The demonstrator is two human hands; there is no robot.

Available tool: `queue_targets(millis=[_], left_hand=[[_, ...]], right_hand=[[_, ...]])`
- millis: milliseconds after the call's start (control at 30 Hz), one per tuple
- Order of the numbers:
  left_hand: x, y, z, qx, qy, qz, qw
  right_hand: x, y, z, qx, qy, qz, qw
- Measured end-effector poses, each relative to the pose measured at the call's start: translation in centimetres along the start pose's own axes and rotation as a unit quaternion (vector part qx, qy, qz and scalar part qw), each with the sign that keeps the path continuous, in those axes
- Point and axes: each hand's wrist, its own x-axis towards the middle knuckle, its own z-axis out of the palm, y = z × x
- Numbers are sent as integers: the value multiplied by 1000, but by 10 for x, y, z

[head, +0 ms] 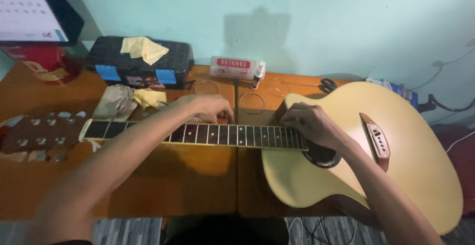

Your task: The person replaces the strings on an acoustic guitar. They thread a new string through the bridge, pull it taut, and wind it onto the tuning peg at the headstock. This process is repeated for multiple strings.

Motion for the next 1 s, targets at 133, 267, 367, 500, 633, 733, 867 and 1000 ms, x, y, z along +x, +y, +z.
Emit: queue_targets(millis=[133,267,367,500,633,733,867,1000], left_hand=[[-20,2,-18,88,8,-8,996],[-31,-22,-24,173,3,-74,982],[-31,-44,-27,187,9,-83,979],[-45,-23,-42,154,54,-132,978],[-36,-18,-41,147,83,-99,981],[-29,11,-49,142,110,-46,983],[18,0,-20,163,116,16,980],[62,-35,12,182,137,62,972]], right_hand=[[-3,-12,-15,25,42,-35,998],[-1,-15,-38,63,93,-43,993],[11,0,-60,56,121,-25,991],[46,65,-78,-38,87,117,989],[91,142,-52,-43,30,171,984],[122,158,-32,-78,-65,164,981],[154,103,-25,-120,-169,223,953],[168,118,4,-186,-201,246,930]])
